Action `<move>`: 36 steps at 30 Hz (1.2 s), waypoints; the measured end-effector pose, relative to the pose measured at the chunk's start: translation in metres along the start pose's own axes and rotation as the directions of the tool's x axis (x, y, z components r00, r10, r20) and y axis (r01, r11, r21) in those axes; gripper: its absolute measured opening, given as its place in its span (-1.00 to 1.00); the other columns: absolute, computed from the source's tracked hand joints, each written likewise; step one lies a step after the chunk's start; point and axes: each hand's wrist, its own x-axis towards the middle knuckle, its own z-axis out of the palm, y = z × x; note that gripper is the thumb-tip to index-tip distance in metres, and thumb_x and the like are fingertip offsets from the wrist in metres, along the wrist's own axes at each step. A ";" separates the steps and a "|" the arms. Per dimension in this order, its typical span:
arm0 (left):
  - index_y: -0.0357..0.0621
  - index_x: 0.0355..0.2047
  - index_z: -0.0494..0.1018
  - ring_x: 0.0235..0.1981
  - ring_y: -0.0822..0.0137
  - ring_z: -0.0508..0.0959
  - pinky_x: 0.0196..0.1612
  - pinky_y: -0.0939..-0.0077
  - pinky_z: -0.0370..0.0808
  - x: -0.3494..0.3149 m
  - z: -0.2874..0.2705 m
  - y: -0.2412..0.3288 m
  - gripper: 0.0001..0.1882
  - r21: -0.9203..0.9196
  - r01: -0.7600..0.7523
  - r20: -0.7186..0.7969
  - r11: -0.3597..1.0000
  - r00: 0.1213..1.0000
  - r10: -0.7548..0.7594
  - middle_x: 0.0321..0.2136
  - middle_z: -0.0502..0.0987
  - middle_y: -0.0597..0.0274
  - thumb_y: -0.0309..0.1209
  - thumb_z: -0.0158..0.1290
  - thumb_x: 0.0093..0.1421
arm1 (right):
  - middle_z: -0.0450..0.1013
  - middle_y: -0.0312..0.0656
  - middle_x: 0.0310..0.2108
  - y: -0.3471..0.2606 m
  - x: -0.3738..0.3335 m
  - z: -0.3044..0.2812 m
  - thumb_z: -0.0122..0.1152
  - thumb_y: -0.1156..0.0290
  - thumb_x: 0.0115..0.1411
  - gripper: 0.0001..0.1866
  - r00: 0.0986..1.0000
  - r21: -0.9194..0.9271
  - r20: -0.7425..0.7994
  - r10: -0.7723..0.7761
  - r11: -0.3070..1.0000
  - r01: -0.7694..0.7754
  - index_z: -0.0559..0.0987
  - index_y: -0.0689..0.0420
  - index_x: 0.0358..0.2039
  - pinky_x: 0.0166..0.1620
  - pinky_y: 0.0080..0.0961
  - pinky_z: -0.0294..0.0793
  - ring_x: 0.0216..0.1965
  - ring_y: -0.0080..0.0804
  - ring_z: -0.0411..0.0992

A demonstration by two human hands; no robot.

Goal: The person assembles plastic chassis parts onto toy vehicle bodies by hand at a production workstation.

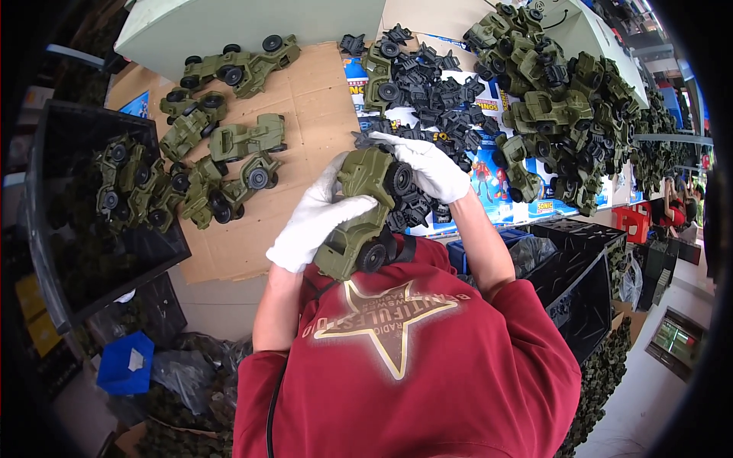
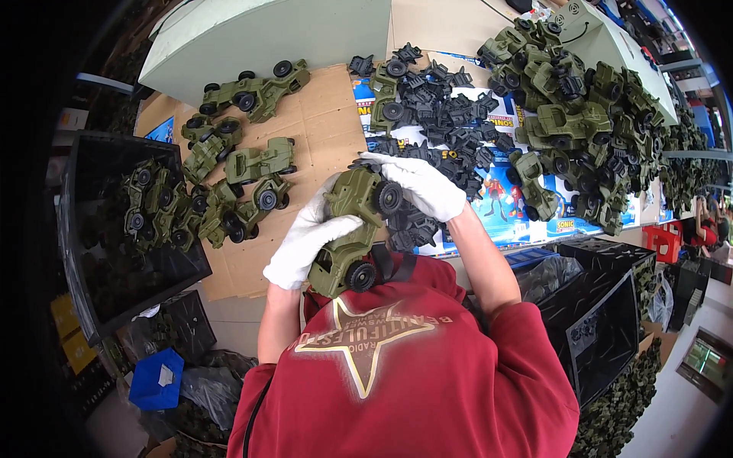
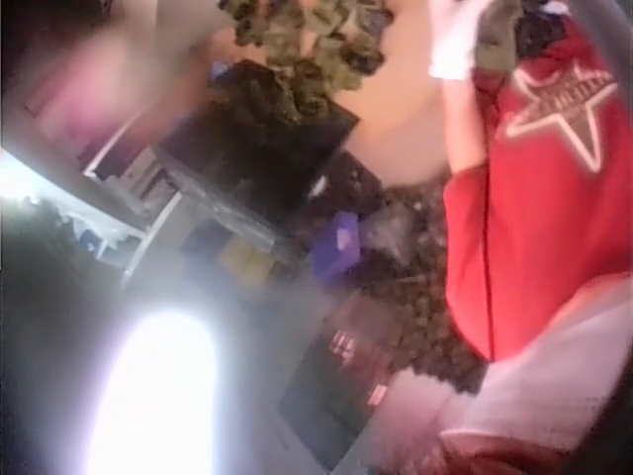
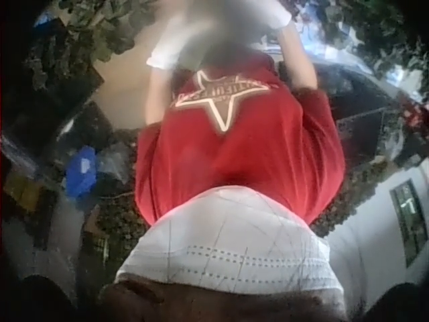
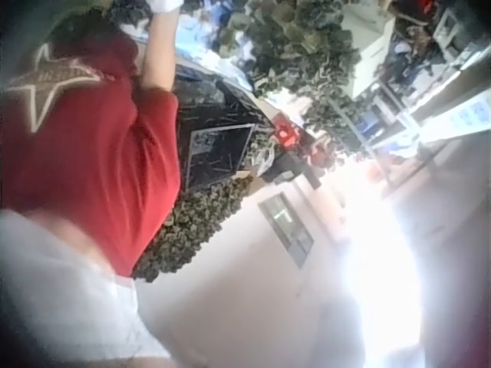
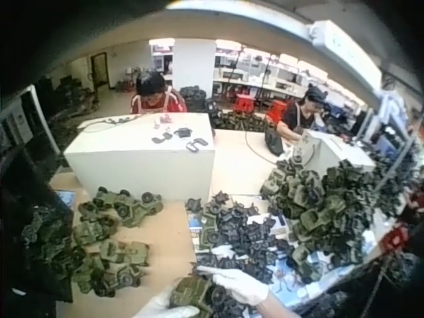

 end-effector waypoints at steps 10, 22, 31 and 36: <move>-0.28 0.33 0.08 -0.12 0.46 0.55 -0.03 0.57 0.52 -0.004 0.002 0.005 -0.17 0.004 0.025 0.011 1.000 1.000 -0.025 -0.01 0.50 0.18 -0.56 0.25 0.10 | 0.34 -0.12 0.23 0.003 0.000 -0.014 0.17 0.13 0.30 -0.36 0.995 -0.172 0.087 -0.043 0.983 0.057 0.34 0.33 0.24 0.29 -0.49 0.16 0.24 -0.42 0.26; -0.28 0.33 0.10 -0.22 0.43 0.60 -0.13 0.54 0.57 0.002 0.003 0.011 -0.14 -0.029 0.027 -0.012 0.999 1.000 -0.027 -0.09 0.56 0.15 -0.57 0.29 0.06 | 0.33 -0.11 0.24 0.006 0.014 -0.025 0.09 0.10 0.34 -0.38 0.988 -0.236 0.152 -0.008 0.971 0.044 0.36 0.31 0.23 0.31 -0.44 0.15 0.27 -0.38 0.25; -0.24 0.40 -0.10 0.16 0.20 0.40 0.10 0.41 0.45 0.018 0.014 -0.033 0.14 0.577 -0.178 -0.240 0.797 0.896 0.374 0.27 0.14 -0.08 -0.25 0.41 -0.02 | 0.43 -0.11 0.08 0.016 0.016 0.027 0.17 0.35 0.22 -0.47 0.933 -0.584 -0.169 -0.318 0.795 0.165 0.34 0.15 0.19 0.21 -0.41 0.31 0.12 -0.33 0.37; -0.23 0.34 0.08 0.23 0.20 0.31 0.27 0.36 0.25 0.039 -0.017 -0.045 0.02 0.264 -0.513 -0.018 0.817 0.844 0.536 0.22 0.30 0.05 0.11 0.27 0.06 | 0.40 -0.08 0.10 0.030 0.017 0.041 0.20 0.41 0.17 -0.50 0.929 -0.437 -0.197 -0.312 0.876 0.202 0.39 0.18 0.13 0.22 -0.37 0.31 0.15 -0.30 0.35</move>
